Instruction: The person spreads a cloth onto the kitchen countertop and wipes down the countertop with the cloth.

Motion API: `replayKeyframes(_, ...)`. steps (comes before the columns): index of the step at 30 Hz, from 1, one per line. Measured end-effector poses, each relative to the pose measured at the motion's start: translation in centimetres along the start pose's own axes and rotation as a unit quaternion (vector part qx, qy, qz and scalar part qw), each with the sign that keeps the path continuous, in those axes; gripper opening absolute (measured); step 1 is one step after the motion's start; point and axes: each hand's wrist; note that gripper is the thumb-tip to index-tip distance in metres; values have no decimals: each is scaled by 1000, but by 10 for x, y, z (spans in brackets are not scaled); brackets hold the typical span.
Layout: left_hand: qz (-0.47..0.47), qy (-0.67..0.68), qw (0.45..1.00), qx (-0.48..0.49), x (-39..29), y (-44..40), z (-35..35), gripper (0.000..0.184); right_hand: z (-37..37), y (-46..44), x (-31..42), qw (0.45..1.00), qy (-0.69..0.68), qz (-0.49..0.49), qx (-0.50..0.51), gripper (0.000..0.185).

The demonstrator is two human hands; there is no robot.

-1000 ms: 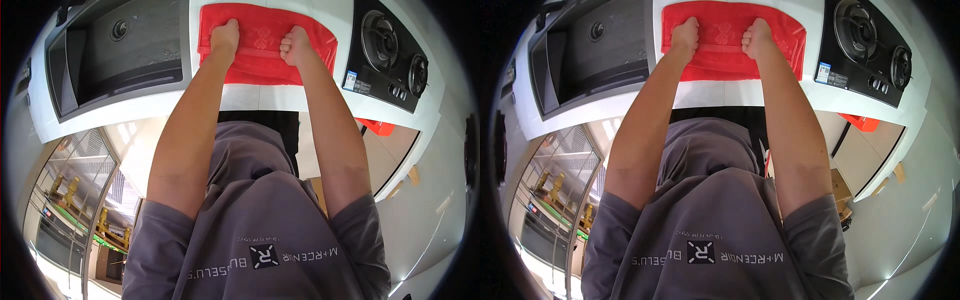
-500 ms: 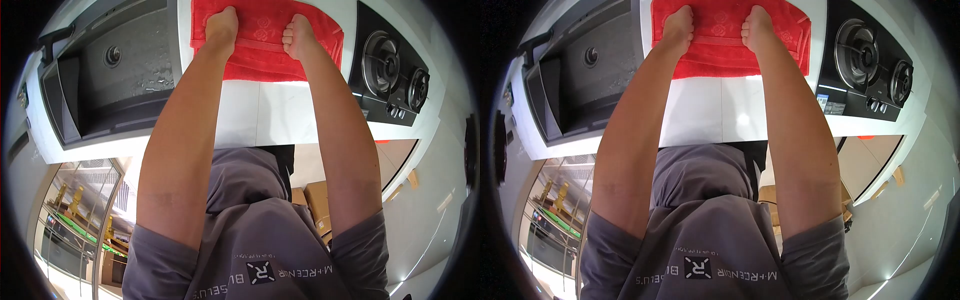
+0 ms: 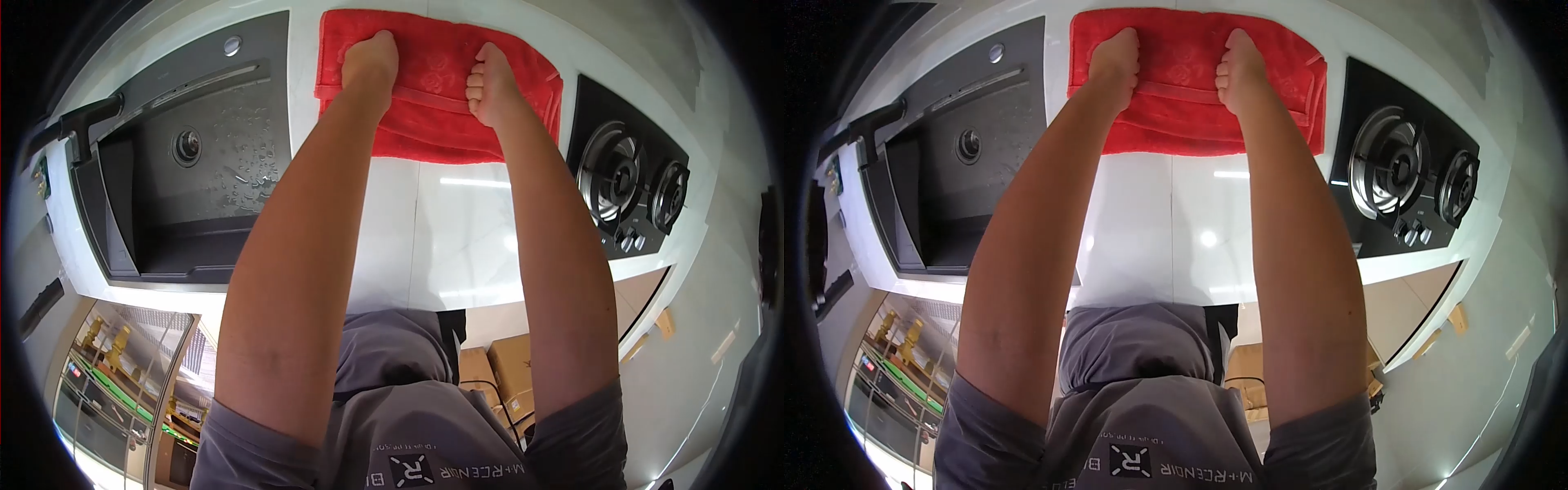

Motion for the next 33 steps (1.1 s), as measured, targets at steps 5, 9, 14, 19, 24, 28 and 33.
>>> replayKeyframes(5, 10, -2, 1000, -3, -24, -15, -10, 13, -8, -12, 20, 999, 12, 13, 29, 36)
replayKeyframes(9, -29, -21, 999, 20, -29, -19, -8, 16, 3, -24, 21, 993, 56, 19, 97, 38)
replayKeyframes(14, -95, -170, 981, 19, -2, 20, 10, 56, 12, -6, -19, 990, 65, 97, 73, 39)
replayKeyframes(19, -128, -117, 984, 46, 65, 52, 35, 37, 40, 20, -74, 992, 57, 78, 81, 46)
replayKeyframes(24, -215, -216, 952, 34, 159, 90, 68, 49, 75, 58, -161, 993, 68, 87, 36, 45)
replayKeyframes(28, -182, -209, 955, 102, 224, 142, 98, 45, 105, 93, -221, 989, 103, 101, 32, 48)
replayKeyframes(33, -350, -276, 886, 130, 250, 207, 132, 16, 146, 86, -273, 954, 209, 215, 24, 47)
Point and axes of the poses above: each hand's wrist, its own y-axis away from the middle knuckle, its own z-axis out of the back of the hand, x = y × z, and after that the axes turned 6 degrees about -y, right-handed
